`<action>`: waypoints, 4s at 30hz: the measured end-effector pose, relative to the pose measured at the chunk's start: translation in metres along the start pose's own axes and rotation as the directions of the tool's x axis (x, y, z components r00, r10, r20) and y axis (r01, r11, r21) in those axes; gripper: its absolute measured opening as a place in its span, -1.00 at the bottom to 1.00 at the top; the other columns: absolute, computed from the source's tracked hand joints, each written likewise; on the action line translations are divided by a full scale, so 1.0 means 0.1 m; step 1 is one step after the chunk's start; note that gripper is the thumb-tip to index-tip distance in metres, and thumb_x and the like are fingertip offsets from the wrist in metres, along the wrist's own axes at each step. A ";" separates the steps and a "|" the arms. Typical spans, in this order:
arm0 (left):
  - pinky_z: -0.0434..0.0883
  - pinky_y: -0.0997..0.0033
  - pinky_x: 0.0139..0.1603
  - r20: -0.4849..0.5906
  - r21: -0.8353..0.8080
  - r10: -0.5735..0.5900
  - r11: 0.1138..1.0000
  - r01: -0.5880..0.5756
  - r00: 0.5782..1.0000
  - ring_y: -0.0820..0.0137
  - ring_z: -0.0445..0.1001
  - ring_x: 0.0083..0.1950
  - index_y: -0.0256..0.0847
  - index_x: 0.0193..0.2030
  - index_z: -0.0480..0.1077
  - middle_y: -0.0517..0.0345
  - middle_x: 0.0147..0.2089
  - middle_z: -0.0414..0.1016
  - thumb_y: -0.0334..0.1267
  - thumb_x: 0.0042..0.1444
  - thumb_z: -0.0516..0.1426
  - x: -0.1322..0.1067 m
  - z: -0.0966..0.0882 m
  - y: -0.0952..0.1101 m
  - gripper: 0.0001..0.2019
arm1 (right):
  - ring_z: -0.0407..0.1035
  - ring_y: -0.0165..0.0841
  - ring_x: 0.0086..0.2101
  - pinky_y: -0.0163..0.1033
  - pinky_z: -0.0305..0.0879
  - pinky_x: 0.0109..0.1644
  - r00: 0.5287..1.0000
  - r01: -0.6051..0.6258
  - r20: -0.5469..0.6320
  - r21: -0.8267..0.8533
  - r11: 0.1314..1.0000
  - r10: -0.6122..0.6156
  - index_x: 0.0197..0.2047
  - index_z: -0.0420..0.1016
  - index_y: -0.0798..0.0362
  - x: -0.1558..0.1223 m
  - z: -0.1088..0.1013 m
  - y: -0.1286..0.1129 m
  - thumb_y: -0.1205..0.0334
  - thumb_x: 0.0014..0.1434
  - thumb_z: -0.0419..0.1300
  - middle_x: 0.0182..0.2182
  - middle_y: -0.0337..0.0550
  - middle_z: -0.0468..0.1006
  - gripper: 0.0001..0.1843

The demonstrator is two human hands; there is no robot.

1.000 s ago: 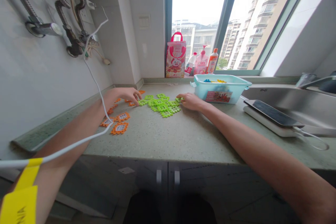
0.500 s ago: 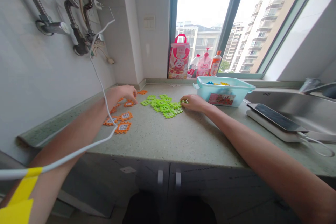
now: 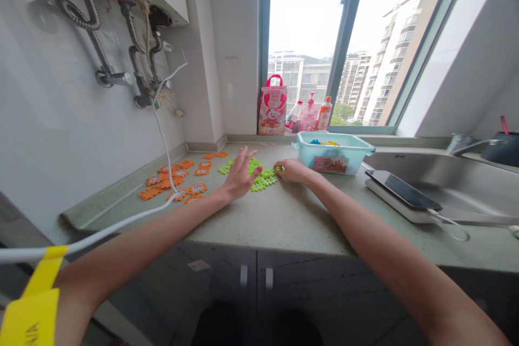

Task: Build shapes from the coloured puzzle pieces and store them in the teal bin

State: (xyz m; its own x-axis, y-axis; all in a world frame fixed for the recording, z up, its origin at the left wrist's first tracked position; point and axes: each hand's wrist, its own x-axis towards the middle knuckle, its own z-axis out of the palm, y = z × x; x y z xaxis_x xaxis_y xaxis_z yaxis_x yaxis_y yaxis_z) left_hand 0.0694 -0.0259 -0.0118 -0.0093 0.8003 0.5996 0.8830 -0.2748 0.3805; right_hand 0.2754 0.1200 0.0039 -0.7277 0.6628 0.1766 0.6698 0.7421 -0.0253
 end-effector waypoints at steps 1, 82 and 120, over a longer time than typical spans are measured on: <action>-0.04 -0.15 0.61 -0.016 0.016 -0.013 1.000 0.013 1.000 0.05 -0.18 0.69 -0.13 0.56 0.14 -0.20 0.66 -0.09 0.32 0.45 -0.12 0.04 -0.02 -0.11 -0.25 | 0.55 -0.12 0.14 -0.22 0.38 0.22 1.000 0.002 0.004 0.005 1.000 -0.002 0.25 0.62 0.06 -0.01 0.00 0.00 0.23 0.41 0.19 0.13 0.05 0.67 -0.59; 0.46 0.33 -0.09 0.463 0.159 0.020 0.982 -0.105 0.886 0.24 0.59 -0.17 -0.21 0.13 0.60 0.03 -0.13 0.66 -0.01 -0.03 0.27 0.49 -0.44 -0.86 -0.43 | 0.55 -0.23 -0.08 -0.16 0.38 0.11 0.869 0.384 -0.420 0.240 0.892 -0.261 0.13 0.60 0.02 -0.30 -0.06 -0.03 0.08 0.29 0.33 -0.04 -0.05 0.68 -0.62; 0.46 0.34 -0.07 0.381 0.140 0.000 0.988 -0.058 0.925 0.21 0.60 -0.10 -0.22 0.15 0.62 0.00 -0.08 0.67 0.18 0.04 0.26 0.41 -0.23 -0.73 -0.35 | 0.55 -0.18 -0.11 -0.15 0.37 0.01 0.892 0.330 -0.385 0.195 0.924 -0.237 0.09 0.60 0.00 -0.43 -0.30 0.02 0.06 0.26 0.37 -0.10 -0.05 0.68 -0.63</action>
State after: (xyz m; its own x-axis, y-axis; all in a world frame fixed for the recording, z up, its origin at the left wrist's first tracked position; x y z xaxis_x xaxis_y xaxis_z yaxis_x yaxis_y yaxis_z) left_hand -0.0063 0.0146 0.0016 0.1704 0.9428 0.2865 0.9391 -0.2435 0.2425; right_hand 0.3128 0.0903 0.0260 -0.7510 0.3768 0.5422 0.3501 0.9235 -0.1568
